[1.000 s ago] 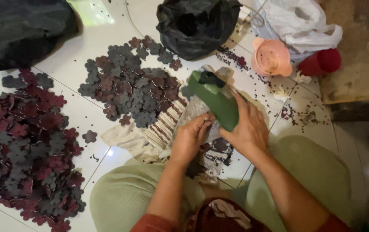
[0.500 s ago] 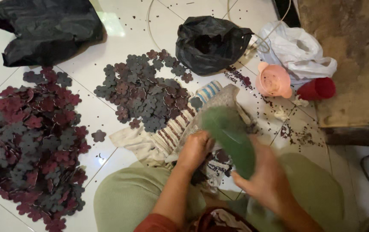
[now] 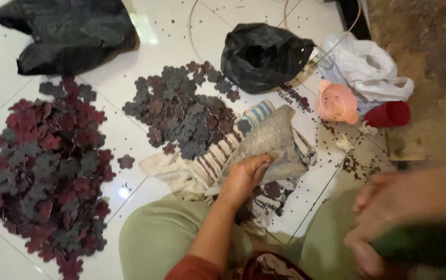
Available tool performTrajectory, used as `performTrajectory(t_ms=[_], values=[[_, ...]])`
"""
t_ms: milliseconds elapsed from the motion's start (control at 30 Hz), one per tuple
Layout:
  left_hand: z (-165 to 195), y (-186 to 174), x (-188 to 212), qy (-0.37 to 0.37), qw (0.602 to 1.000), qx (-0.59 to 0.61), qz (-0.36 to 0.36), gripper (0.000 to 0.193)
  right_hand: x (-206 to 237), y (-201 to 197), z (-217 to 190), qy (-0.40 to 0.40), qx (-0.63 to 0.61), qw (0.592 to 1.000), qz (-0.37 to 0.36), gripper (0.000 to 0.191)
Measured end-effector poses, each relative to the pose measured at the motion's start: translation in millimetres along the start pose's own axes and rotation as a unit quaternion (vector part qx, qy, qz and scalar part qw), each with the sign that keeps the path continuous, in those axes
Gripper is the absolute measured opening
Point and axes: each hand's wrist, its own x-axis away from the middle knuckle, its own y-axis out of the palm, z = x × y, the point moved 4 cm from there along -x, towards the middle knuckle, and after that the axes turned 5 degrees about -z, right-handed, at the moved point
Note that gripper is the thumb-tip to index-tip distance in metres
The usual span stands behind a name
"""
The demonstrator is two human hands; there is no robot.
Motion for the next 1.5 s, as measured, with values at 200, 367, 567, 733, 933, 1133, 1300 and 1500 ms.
performTrajectory(t_ms=[200, 367, 567, 733, 933, 1133, 1300, 1500], values=[[-8, 1, -1, 0.007, 1.0, -0.007, -0.002, 0.021, -62, -10, -18, 0.207, -0.055, 0.926, -0.312, 0.067], [-12, 1, 1, -0.033, 0.998, -0.035, -0.042, 0.018, -45, 16, -38, 0.309, -0.279, 0.909, -0.024, 0.101], [-6, 0, -2, -0.031, 0.999, -0.029, -0.013, 0.022, -10, 25, -13, 0.355, -0.389, 0.85, 0.034, 0.1], [-10, 3, -1, -0.03, 1.0, 0.001, -0.005, 0.021, -23, -61, -8, 0.315, -0.197, 0.869, 0.327, 0.106], [-26, 7, 3, -0.056, 0.998, -0.038, -0.015, 0.017, -60, 10, -41, 0.331, -0.228, 0.913, -0.062, 0.114], [-36, 1, 2, -0.194, 0.981, 0.012, 0.025, 0.022, -25, 30, -17, 0.363, -0.273, 0.889, -0.064, 0.107], [-36, 0, -4, -0.157, 0.974, 0.152, 0.054, 0.024, -19, 24, -16, 0.367, -0.219, 0.895, -0.13, 0.113], [-52, 3, -10, -0.166, 0.895, 0.404, 0.092, 0.025, -20, 29, -22, 0.374, -0.174, 0.886, -0.213, 0.113]])
